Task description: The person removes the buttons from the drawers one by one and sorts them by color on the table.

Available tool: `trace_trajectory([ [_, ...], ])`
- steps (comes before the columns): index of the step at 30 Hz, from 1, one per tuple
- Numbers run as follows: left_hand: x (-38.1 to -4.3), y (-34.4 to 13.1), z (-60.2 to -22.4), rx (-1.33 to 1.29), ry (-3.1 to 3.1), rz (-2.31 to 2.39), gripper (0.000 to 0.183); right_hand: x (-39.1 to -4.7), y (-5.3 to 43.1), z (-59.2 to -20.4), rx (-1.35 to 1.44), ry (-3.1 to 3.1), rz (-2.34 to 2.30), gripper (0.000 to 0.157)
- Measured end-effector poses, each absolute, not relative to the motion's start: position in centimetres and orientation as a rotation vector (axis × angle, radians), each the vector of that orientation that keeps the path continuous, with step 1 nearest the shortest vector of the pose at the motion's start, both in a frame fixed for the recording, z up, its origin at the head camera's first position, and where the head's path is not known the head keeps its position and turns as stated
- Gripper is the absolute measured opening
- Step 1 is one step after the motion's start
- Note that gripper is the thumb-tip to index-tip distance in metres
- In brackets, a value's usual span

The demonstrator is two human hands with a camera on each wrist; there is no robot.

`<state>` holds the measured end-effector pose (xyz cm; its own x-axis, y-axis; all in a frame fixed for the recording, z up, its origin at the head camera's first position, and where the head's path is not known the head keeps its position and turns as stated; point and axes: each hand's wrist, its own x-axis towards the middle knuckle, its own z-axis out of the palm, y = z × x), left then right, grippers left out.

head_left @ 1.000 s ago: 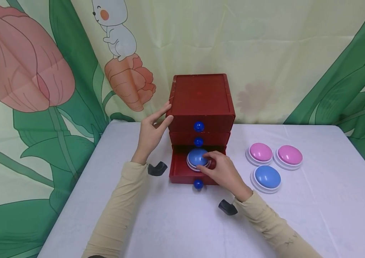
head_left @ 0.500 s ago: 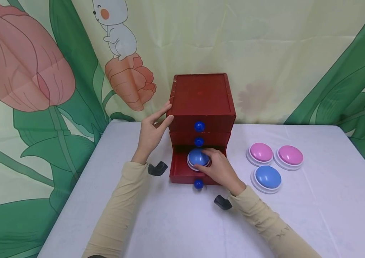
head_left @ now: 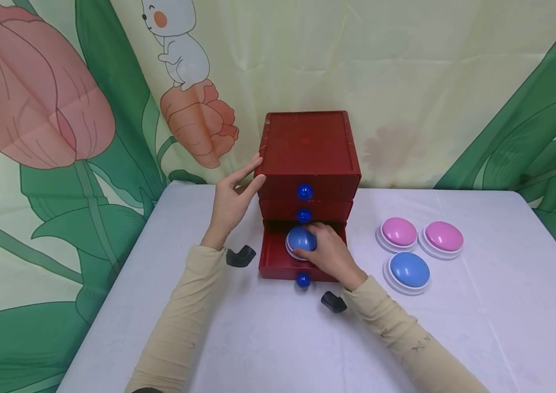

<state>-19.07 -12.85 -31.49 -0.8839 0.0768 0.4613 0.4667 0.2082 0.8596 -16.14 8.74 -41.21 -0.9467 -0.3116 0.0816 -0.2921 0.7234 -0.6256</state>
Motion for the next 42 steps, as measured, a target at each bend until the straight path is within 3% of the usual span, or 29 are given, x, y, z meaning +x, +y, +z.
trace_trajectory([
  [42,-19.04,-12.82,-31.5,-0.517,-2.177,-1.684,0.042,-15.7,9.18,-41.34,-0.577,3.033,-1.083,0.059],
])
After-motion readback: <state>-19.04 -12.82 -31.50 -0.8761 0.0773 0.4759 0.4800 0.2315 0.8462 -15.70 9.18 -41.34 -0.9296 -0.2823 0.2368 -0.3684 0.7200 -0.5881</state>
